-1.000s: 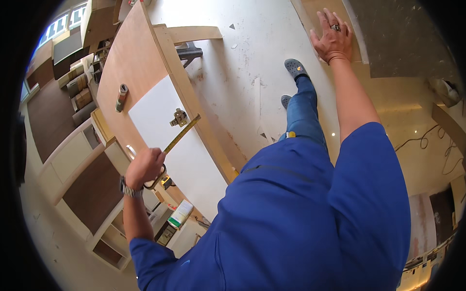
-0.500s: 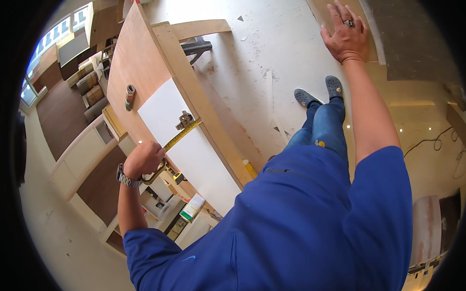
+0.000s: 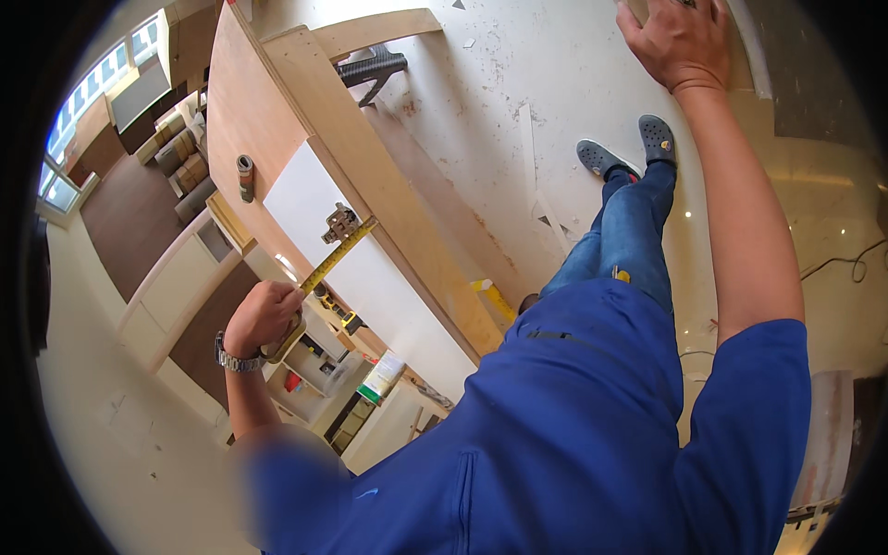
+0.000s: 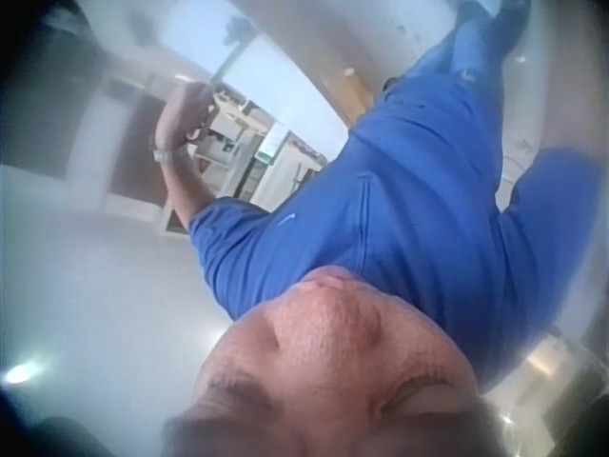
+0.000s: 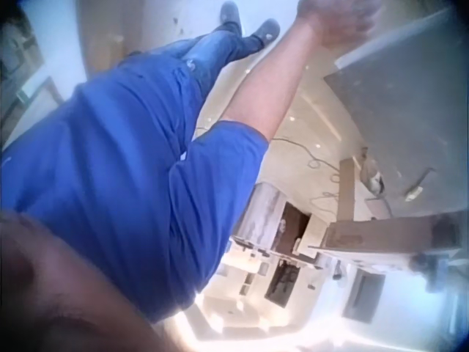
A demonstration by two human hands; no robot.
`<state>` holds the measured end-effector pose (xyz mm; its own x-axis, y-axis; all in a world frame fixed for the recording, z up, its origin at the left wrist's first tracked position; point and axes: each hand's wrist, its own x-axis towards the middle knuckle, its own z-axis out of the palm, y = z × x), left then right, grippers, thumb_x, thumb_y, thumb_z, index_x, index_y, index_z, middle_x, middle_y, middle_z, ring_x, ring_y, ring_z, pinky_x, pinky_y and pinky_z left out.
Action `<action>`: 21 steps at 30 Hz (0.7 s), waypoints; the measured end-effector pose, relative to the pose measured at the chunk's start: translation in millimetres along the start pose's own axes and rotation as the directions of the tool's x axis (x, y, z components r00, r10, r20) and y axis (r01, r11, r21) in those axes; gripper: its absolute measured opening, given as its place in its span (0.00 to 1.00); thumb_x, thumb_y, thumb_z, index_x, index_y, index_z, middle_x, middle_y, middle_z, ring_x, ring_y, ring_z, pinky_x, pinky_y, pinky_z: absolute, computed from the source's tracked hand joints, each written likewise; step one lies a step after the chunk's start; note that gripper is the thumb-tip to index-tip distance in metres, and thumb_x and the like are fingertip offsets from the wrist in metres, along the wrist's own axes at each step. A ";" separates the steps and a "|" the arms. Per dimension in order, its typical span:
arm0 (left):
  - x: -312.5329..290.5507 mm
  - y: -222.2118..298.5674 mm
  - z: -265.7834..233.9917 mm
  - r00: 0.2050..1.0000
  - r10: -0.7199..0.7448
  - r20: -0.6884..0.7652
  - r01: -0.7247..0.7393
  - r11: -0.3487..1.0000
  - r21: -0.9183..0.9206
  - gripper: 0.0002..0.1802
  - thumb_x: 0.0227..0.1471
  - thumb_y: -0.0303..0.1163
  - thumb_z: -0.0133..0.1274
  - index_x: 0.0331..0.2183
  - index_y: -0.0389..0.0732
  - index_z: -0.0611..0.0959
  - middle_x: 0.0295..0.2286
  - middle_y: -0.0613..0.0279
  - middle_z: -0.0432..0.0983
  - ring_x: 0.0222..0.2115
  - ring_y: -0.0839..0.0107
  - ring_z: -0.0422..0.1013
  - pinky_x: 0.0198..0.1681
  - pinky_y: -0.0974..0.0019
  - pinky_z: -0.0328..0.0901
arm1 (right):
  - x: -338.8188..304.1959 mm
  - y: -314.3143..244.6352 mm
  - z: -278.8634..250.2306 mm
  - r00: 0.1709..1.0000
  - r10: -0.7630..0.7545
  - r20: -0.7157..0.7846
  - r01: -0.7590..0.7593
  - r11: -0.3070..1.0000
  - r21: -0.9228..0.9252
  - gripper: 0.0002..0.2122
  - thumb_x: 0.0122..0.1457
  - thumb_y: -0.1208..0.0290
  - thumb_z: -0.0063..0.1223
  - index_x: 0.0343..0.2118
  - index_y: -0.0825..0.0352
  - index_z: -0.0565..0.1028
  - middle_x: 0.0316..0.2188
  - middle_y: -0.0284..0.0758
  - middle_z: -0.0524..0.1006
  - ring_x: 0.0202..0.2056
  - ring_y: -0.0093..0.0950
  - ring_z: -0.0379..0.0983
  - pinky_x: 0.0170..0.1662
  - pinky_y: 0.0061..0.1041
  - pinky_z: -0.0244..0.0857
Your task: The person holds a whiteboard panel and then a measuring tape to measure the distance between hinges on the door and then measures the dimensions of a built-in shelf unit.
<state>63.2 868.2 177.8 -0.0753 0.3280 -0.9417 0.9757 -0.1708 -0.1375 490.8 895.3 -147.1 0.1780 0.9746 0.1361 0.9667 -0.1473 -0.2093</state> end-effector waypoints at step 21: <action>3.8 10.2 -3.0 0.961 -0.273 0.035 0.275 0.945 -0.177 0.21 0.55 0.38 0.46 0.20 0.30 0.76 0.10 0.57 0.66 0.11 0.72 0.66 0.18 0.66 0.62 | -4.5 8.0 4.8 0.999 0.007 -0.035 -0.003 0.995 0.096 0.26 0.49 0.59 0.49 0.54 0.61 0.67 0.58 0.34 0.62 0.60 0.32 0.54 0.63 0.36 0.42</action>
<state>73.5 870.4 173.8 -0.3458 0.3290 -0.8787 0.9379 0.0935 -0.3341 496.9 890.5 -154.1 0.1909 0.9670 0.1689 0.9440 -0.1336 -0.3018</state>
